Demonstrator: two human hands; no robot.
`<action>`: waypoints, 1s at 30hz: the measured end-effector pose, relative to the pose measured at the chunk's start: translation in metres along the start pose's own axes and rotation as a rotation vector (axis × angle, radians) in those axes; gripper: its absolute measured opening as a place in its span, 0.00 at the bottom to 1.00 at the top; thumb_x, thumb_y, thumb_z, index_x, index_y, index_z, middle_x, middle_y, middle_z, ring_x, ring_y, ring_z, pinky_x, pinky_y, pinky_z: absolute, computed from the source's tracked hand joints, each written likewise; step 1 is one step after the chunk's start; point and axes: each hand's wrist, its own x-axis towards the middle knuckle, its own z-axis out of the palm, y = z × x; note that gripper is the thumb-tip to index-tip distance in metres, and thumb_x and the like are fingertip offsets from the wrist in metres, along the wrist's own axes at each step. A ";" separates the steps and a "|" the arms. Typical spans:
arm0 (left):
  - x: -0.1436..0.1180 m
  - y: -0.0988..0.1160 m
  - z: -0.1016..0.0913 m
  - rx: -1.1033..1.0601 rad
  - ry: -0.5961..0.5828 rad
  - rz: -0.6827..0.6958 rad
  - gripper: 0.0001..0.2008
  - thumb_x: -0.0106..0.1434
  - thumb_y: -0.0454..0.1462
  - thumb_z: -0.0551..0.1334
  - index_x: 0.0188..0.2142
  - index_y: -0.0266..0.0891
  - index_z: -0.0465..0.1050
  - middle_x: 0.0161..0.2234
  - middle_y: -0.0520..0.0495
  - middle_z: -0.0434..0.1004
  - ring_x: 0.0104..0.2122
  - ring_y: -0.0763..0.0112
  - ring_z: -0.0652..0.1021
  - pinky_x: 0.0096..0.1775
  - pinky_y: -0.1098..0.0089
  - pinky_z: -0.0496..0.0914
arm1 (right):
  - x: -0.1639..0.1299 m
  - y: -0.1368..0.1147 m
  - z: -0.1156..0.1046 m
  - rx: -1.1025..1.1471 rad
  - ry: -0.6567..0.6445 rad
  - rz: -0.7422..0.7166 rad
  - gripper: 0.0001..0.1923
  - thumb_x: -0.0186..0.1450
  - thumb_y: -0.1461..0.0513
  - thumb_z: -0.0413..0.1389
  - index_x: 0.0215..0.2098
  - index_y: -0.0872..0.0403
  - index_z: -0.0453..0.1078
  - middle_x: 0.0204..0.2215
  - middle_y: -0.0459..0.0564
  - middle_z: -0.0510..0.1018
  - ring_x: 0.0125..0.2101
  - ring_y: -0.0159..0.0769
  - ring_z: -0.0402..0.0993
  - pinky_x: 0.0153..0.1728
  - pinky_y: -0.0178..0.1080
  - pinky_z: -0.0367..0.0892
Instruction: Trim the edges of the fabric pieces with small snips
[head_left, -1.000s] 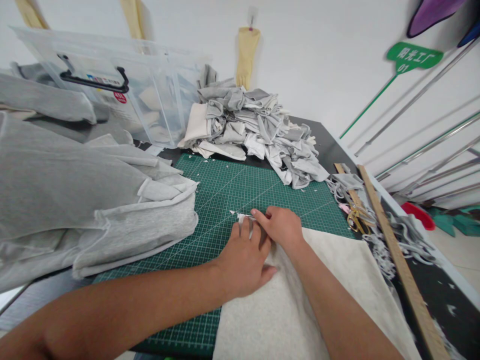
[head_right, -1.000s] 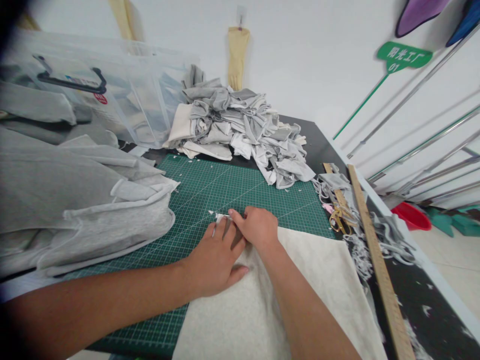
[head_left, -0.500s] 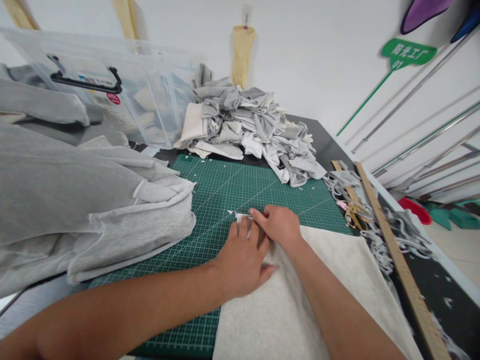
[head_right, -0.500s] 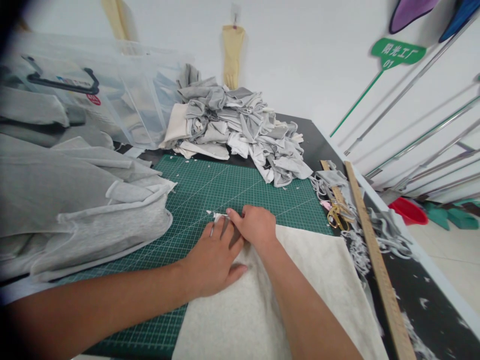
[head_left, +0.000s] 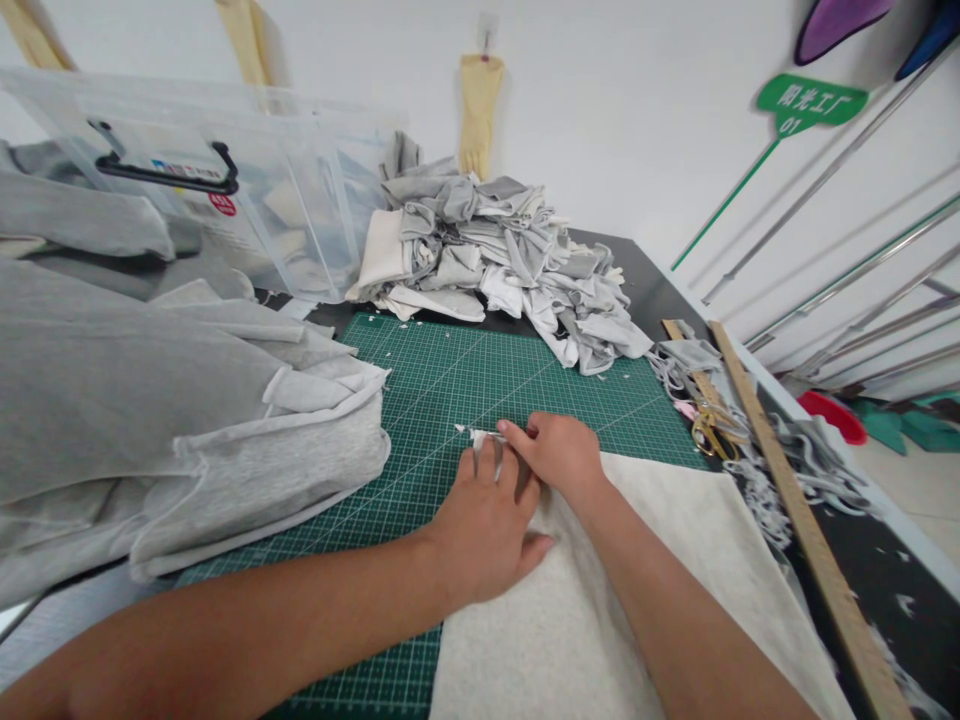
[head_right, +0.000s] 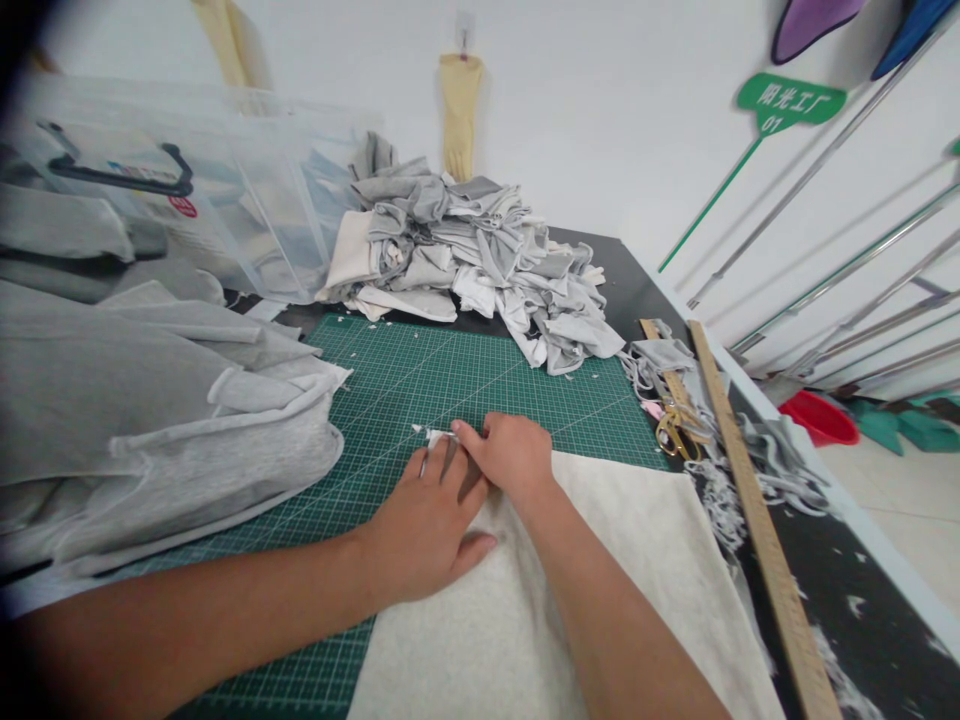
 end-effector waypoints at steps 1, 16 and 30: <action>0.000 0.000 0.000 0.000 0.000 -0.002 0.35 0.64 0.55 0.49 0.62 0.34 0.53 0.62 0.27 0.50 0.60 0.33 0.55 0.55 0.42 0.51 | 0.000 0.000 0.000 0.001 0.004 -0.005 0.33 0.62 0.37 0.40 0.25 0.50 0.72 0.24 0.50 0.77 0.28 0.38 0.73 0.26 0.36 0.56; 0.000 0.001 0.000 0.015 0.003 0.000 0.35 0.64 0.55 0.48 0.62 0.34 0.54 0.61 0.27 0.51 0.59 0.34 0.55 0.54 0.42 0.51 | -0.001 0.002 0.001 0.008 0.029 -0.022 0.32 0.63 0.37 0.39 0.24 0.51 0.71 0.24 0.49 0.77 0.27 0.37 0.72 0.25 0.36 0.55; 0.001 0.000 0.000 0.004 0.007 0.002 0.35 0.63 0.55 0.49 0.61 0.34 0.54 0.62 0.28 0.51 0.59 0.35 0.55 0.55 0.42 0.51 | -0.001 0.003 0.003 0.019 0.030 -0.024 0.32 0.63 0.37 0.39 0.24 0.50 0.71 0.23 0.48 0.76 0.26 0.36 0.71 0.25 0.36 0.53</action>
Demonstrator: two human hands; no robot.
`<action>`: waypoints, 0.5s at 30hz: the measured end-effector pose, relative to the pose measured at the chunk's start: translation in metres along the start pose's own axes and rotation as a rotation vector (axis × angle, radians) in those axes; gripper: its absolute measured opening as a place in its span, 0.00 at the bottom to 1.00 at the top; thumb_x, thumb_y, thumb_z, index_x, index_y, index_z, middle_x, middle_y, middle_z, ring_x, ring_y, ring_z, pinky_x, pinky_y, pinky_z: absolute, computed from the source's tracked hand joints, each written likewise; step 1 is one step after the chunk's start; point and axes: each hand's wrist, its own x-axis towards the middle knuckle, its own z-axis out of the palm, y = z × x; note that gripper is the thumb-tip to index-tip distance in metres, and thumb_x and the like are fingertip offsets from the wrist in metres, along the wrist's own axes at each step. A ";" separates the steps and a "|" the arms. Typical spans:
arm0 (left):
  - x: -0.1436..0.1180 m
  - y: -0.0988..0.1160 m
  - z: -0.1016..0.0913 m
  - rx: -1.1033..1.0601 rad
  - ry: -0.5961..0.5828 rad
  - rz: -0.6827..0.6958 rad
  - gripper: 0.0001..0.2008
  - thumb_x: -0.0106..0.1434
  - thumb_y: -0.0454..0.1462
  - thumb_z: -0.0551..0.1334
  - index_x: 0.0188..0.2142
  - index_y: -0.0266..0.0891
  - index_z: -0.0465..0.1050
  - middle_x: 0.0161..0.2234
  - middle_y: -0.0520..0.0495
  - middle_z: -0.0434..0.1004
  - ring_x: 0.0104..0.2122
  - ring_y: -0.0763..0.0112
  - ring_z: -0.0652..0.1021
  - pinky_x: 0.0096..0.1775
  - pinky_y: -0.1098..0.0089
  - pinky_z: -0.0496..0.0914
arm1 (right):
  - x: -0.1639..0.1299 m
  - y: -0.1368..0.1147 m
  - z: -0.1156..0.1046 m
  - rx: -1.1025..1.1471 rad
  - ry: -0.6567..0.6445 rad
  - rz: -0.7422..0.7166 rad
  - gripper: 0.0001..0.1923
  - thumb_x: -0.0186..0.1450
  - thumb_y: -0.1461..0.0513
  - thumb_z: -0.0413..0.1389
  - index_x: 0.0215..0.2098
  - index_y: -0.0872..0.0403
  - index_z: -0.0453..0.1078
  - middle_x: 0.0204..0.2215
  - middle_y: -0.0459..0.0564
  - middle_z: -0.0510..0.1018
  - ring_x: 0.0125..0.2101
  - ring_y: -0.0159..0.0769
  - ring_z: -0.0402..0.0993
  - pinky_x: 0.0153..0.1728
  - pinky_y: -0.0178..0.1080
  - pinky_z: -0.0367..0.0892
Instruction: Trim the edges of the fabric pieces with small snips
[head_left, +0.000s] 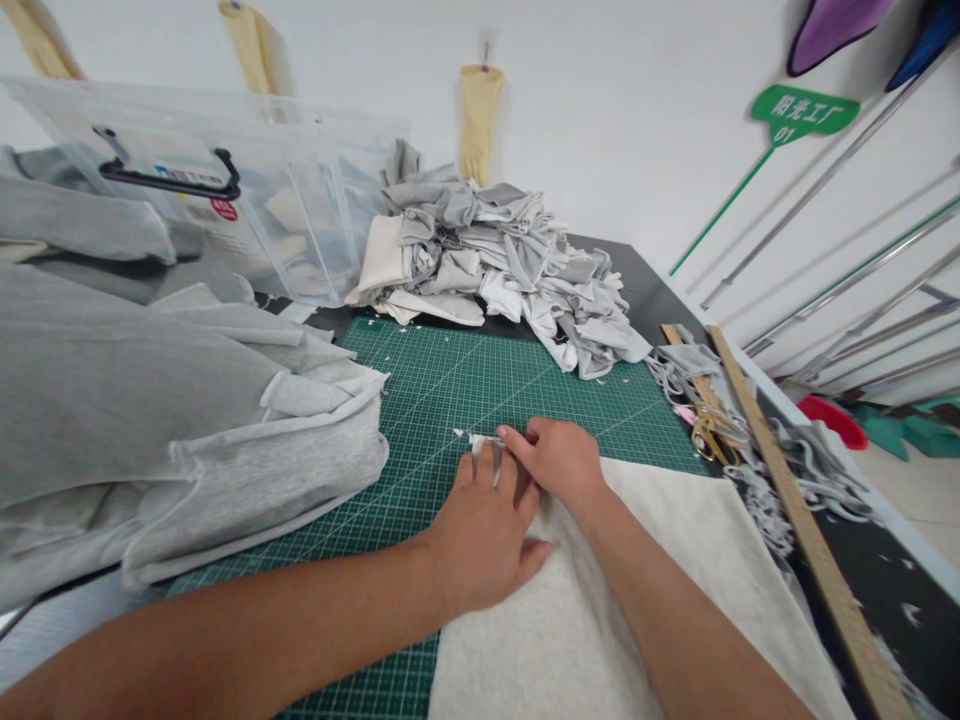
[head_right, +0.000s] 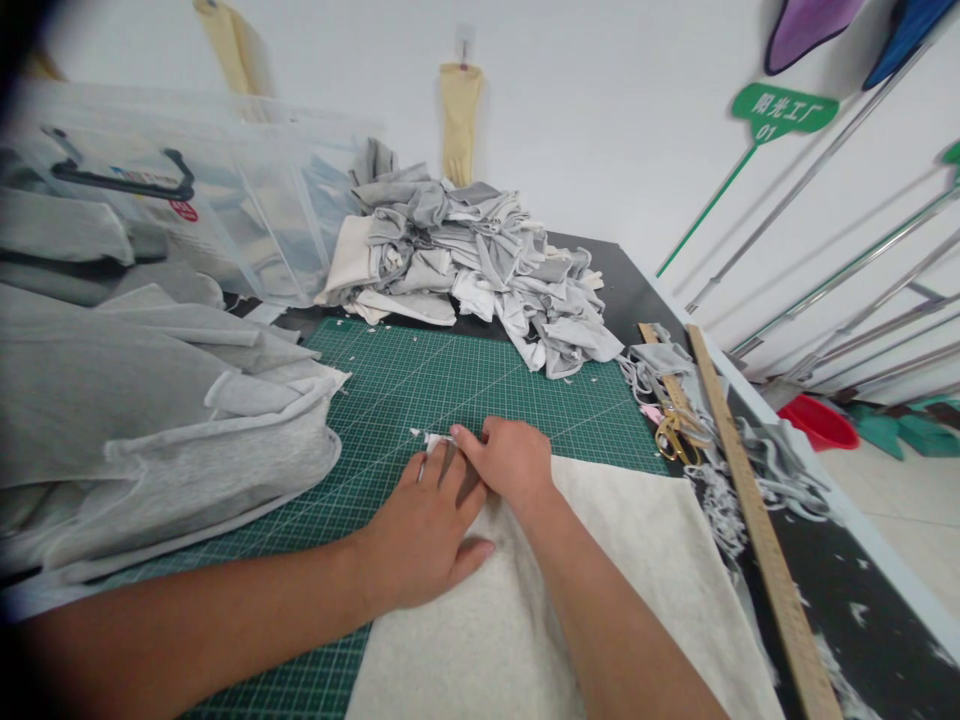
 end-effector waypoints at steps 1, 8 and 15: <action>0.000 0.000 0.000 -0.002 0.000 0.001 0.34 0.64 0.55 0.49 0.61 0.34 0.55 0.62 0.28 0.51 0.59 0.35 0.55 0.55 0.42 0.51 | 0.000 0.000 0.000 0.001 0.005 -0.004 0.32 0.63 0.37 0.39 0.24 0.50 0.71 0.23 0.48 0.76 0.26 0.36 0.71 0.25 0.36 0.53; -0.001 -0.001 -0.002 -0.008 -0.003 0.003 0.35 0.64 0.55 0.48 0.62 0.33 0.54 0.61 0.27 0.51 0.59 0.34 0.55 0.55 0.42 0.51 | -0.001 0.001 0.002 0.002 0.023 -0.015 0.32 0.63 0.37 0.39 0.23 0.50 0.70 0.22 0.47 0.76 0.25 0.36 0.70 0.24 0.36 0.51; -0.001 0.000 0.001 -0.007 -0.003 0.006 0.36 0.64 0.55 0.48 0.62 0.33 0.53 0.62 0.26 0.50 0.59 0.34 0.55 0.55 0.41 0.51 | -0.001 0.000 0.000 -0.001 0.020 -0.005 0.32 0.63 0.38 0.40 0.24 0.50 0.71 0.23 0.48 0.76 0.25 0.35 0.70 0.24 0.36 0.51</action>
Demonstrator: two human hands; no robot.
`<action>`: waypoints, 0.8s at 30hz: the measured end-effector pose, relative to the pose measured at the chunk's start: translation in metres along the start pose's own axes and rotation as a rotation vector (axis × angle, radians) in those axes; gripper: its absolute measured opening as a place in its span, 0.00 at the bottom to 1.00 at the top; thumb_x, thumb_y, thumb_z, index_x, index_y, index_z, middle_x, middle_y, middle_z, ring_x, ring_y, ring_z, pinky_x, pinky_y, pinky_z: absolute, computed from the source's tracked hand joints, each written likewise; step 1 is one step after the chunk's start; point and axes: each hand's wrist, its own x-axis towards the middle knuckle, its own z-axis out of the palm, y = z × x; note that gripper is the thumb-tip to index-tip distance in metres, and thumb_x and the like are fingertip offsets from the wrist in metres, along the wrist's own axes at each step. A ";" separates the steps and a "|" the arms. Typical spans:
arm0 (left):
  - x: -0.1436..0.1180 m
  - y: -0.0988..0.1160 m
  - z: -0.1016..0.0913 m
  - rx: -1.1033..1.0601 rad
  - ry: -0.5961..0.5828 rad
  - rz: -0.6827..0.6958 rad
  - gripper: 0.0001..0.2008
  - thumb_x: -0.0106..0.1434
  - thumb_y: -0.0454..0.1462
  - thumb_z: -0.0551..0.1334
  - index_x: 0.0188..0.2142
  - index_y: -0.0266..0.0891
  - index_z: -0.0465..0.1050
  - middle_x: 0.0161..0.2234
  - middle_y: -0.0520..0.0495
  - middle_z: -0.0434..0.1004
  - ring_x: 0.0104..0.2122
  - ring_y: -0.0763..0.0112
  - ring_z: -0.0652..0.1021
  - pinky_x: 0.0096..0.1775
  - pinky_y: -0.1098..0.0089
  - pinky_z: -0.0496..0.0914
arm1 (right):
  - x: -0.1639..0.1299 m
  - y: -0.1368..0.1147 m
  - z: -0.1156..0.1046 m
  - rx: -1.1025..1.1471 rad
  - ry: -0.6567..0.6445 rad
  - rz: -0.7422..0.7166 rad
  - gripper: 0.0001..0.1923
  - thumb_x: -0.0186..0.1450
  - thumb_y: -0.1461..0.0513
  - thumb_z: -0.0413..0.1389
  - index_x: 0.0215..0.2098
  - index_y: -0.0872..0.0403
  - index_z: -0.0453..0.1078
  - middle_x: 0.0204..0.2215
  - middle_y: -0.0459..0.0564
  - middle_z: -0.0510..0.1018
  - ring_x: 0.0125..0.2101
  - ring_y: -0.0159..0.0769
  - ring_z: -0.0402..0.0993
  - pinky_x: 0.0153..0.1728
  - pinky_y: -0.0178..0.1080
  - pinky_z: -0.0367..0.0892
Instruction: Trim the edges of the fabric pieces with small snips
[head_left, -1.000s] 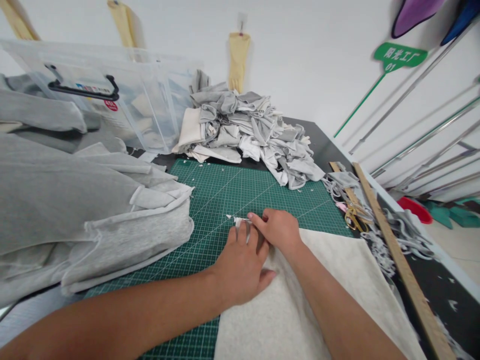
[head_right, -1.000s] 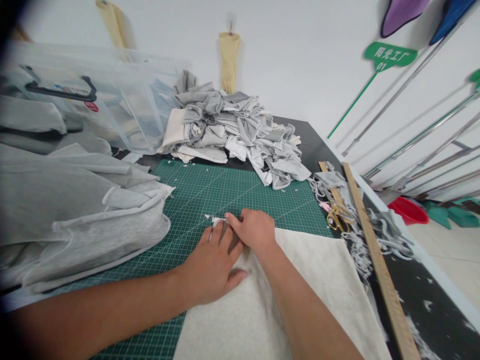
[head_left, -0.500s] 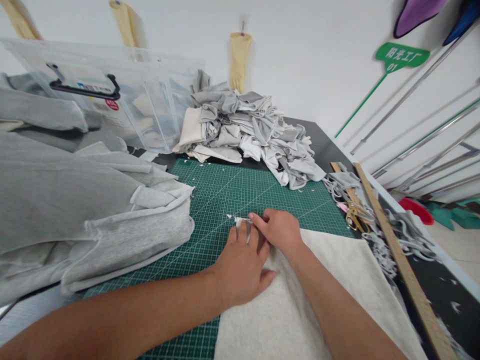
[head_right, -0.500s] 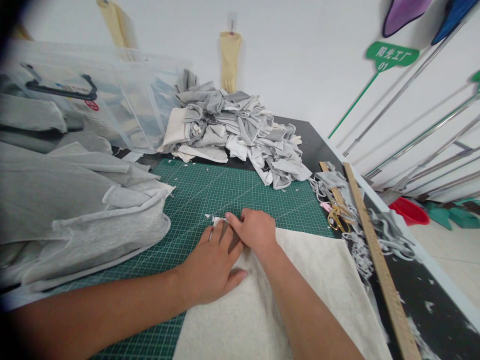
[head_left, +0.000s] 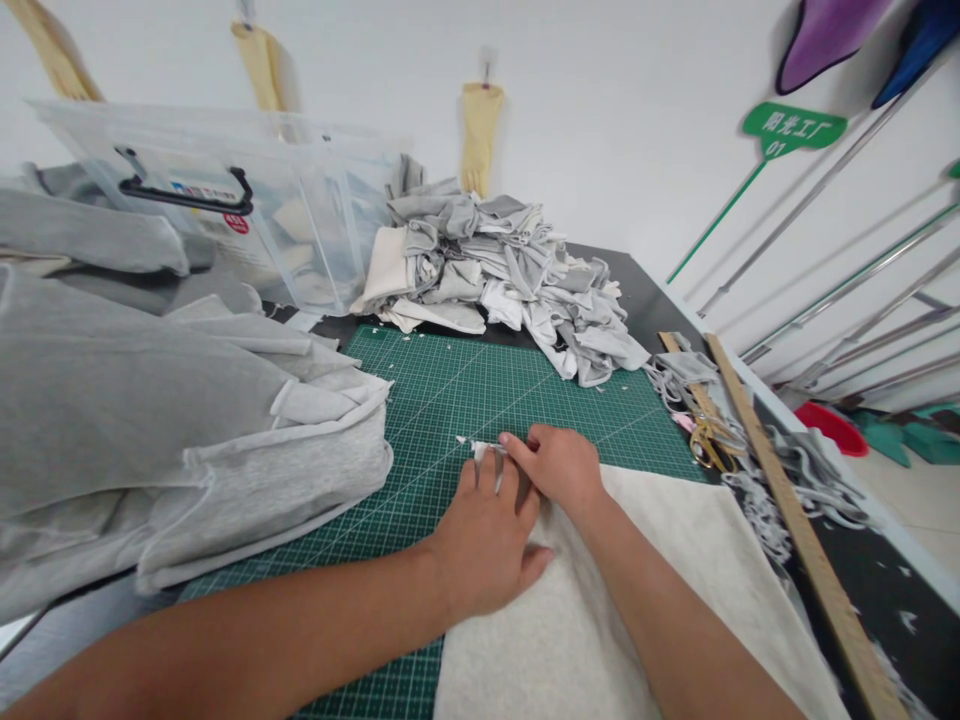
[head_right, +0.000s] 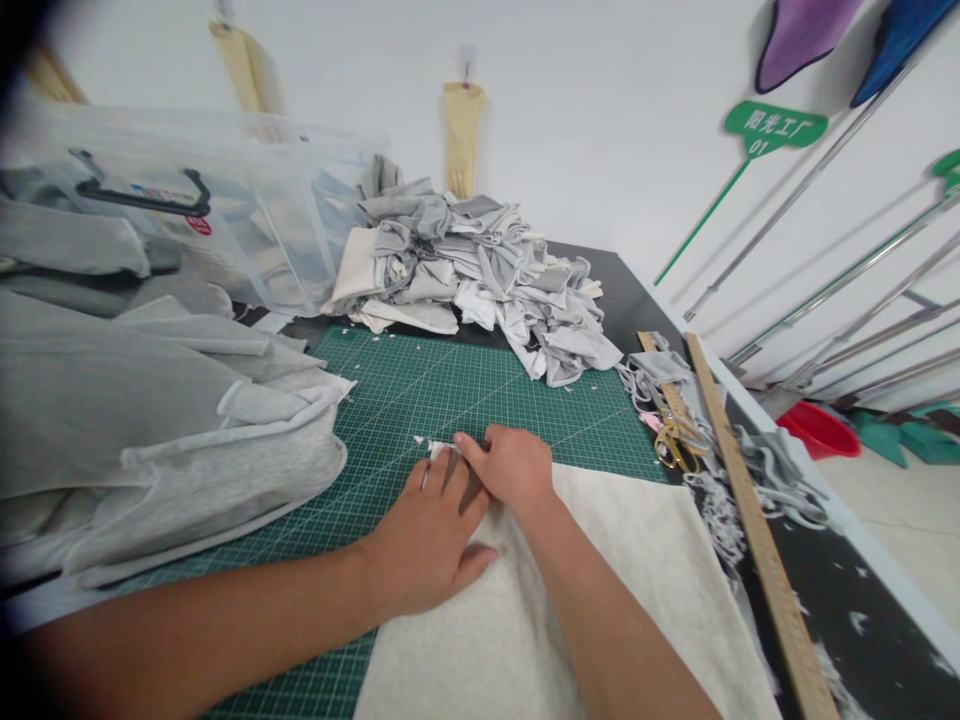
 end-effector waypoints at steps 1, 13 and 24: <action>0.000 0.000 0.000 -0.001 0.002 -0.002 0.36 0.64 0.55 0.48 0.62 0.33 0.53 0.62 0.27 0.50 0.59 0.34 0.55 0.55 0.41 0.51 | 0.000 0.000 0.000 -0.001 -0.004 0.000 0.32 0.63 0.38 0.40 0.24 0.50 0.71 0.23 0.48 0.76 0.26 0.35 0.70 0.24 0.36 0.51; 0.000 -0.001 0.000 -0.010 -0.002 -0.006 0.36 0.64 0.55 0.48 0.62 0.34 0.52 0.62 0.27 0.50 0.60 0.34 0.54 0.55 0.41 0.50 | 0.001 0.001 0.000 -0.004 -0.028 -0.007 0.32 0.63 0.37 0.39 0.24 0.50 0.70 0.23 0.48 0.76 0.26 0.37 0.71 0.24 0.36 0.51; -0.001 -0.002 -0.004 -0.017 0.023 -0.011 0.35 0.64 0.56 0.47 0.62 0.34 0.54 0.61 0.28 0.52 0.60 0.34 0.55 0.54 0.42 0.51 | 0.009 0.001 -0.009 0.008 -0.132 -0.049 0.33 0.64 0.38 0.39 0.23 0.53 0.71 0.24 0.50 0.76 0.26 0.35 0.70 0.23 0.36 0.51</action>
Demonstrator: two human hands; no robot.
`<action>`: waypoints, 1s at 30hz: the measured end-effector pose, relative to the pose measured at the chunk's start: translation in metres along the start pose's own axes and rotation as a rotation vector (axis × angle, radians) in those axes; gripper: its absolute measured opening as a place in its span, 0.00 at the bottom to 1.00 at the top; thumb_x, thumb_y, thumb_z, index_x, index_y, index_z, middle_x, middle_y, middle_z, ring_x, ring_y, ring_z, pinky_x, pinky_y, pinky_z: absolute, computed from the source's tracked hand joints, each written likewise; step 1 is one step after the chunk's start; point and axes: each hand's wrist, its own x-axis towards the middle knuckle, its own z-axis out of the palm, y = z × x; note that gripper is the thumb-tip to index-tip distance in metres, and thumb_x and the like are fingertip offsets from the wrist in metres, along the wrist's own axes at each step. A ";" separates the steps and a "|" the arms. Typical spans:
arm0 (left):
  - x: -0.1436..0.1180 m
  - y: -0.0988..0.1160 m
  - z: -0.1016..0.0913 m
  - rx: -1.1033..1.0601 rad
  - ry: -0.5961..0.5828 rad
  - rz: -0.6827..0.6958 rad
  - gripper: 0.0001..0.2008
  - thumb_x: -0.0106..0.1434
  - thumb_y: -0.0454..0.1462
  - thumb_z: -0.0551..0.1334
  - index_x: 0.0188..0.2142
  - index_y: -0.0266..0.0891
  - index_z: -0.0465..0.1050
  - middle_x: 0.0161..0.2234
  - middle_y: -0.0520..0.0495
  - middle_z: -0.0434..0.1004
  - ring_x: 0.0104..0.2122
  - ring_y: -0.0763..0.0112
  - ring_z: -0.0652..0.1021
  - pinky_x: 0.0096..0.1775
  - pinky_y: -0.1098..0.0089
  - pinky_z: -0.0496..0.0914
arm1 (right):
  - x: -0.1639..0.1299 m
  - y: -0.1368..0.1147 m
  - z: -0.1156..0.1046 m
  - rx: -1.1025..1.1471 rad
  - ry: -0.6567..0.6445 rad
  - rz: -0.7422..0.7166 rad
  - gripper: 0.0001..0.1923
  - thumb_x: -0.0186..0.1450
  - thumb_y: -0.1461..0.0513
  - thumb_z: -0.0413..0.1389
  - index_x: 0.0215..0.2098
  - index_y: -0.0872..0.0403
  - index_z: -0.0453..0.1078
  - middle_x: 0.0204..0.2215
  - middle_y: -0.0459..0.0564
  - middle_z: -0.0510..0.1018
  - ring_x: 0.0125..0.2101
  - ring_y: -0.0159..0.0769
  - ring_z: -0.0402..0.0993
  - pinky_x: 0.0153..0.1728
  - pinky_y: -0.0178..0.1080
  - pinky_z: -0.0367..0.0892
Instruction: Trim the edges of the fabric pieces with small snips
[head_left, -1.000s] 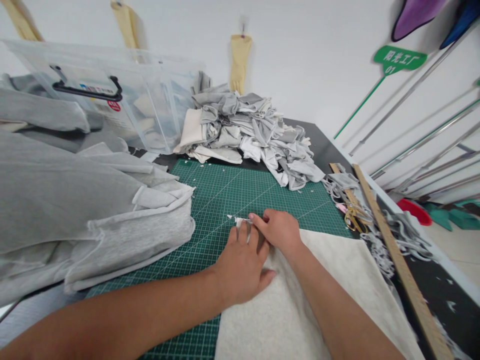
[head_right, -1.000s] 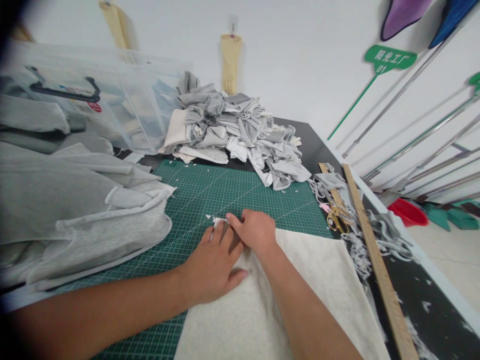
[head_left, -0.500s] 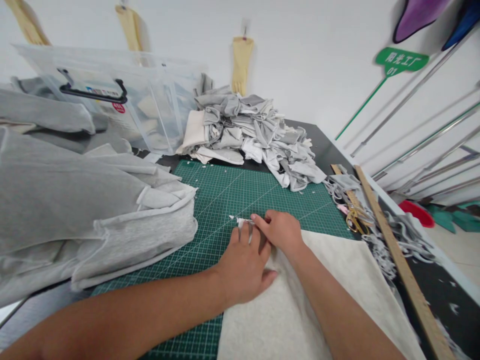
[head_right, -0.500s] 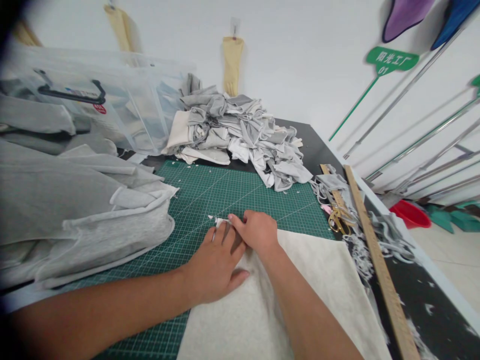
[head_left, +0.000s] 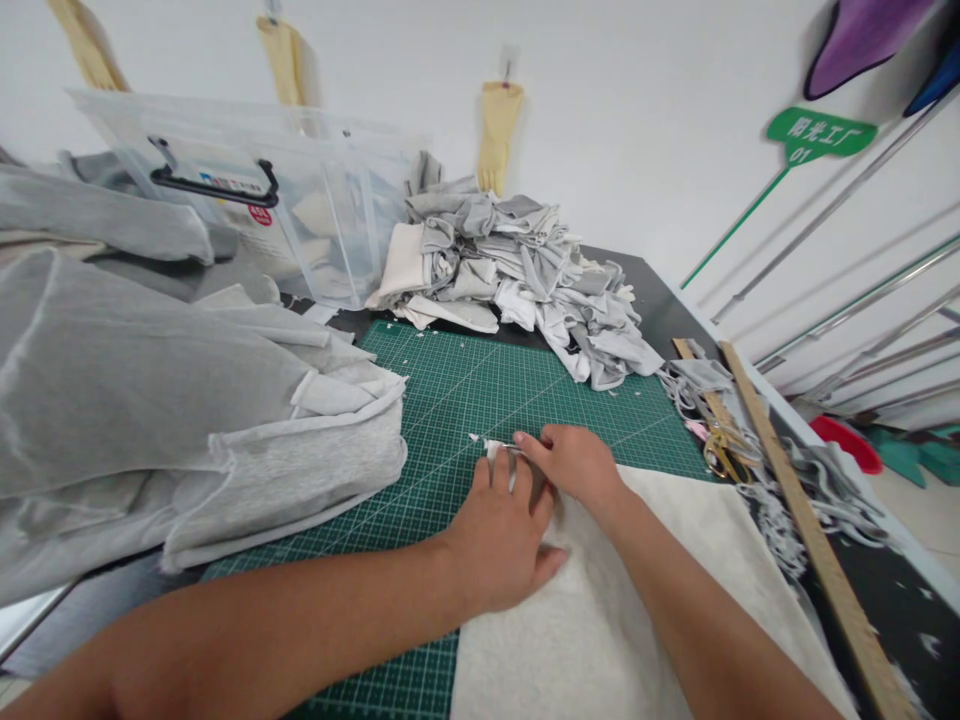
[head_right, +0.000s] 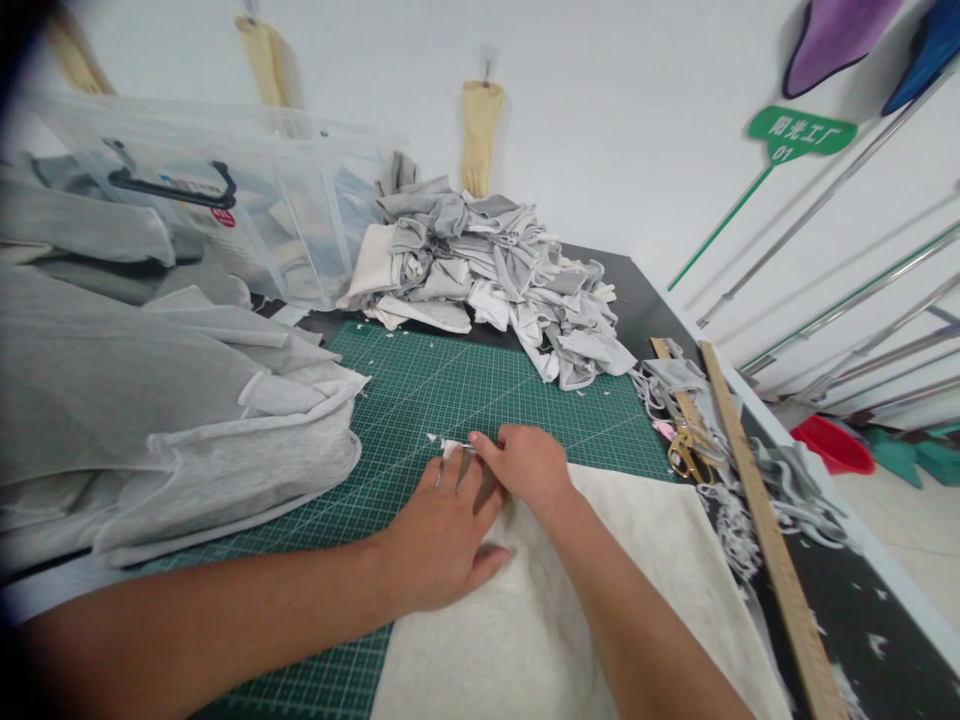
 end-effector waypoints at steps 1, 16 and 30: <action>0.000 0.000 -0.001 -0.003 -0.004 0.003 0.35 0.64 0.56 0.47 0.62 0.35 0.55 0.61 0.28 0.54 0.60 0.34 0.55 0.54 0.42 0.52 | 0.003 0.000 -0.003 0.009 -0.036 -0.014 0.34 0.64 0.38 0.39 0.22 0.53 0.71 0.24 0.51 0.76 0.26 0.35 0.71 0.23 0.36 0.51; 0.001 -0.001 0.001 -0.012 -0.039 0.008 0.33 0.65 0.56 0.45 0.60 0.37 0.58 0.60 0.30 0.55 0.60 0.34 0.53 0.55 0.42 0.50 | 0.014 0.010 -0.006 0.331 -0.057 0.007 0.35 0.63 0.37 0.39 0.17 0.54 0.67 0.16 0.47 0.70 0.20 0.31 0.65 0.22 0.35 0.50; 0.001 0.001 0.003 0.012 -0.059 -0.037 0.34 0.64 0.57 0.47 0.60 0.37 0.59 0.61 0.30 0.55 0.61 0.35 0.53 0.56 0.43 0.50 | 0.016 0.017 -0.003 0.177 -0.055 -0.016 0.34 0.62 0.38 0.40 0.18 0.53 0.70 0.18 0.49 0.73 0.21 0.33 0.66 0.22 0.36 0.50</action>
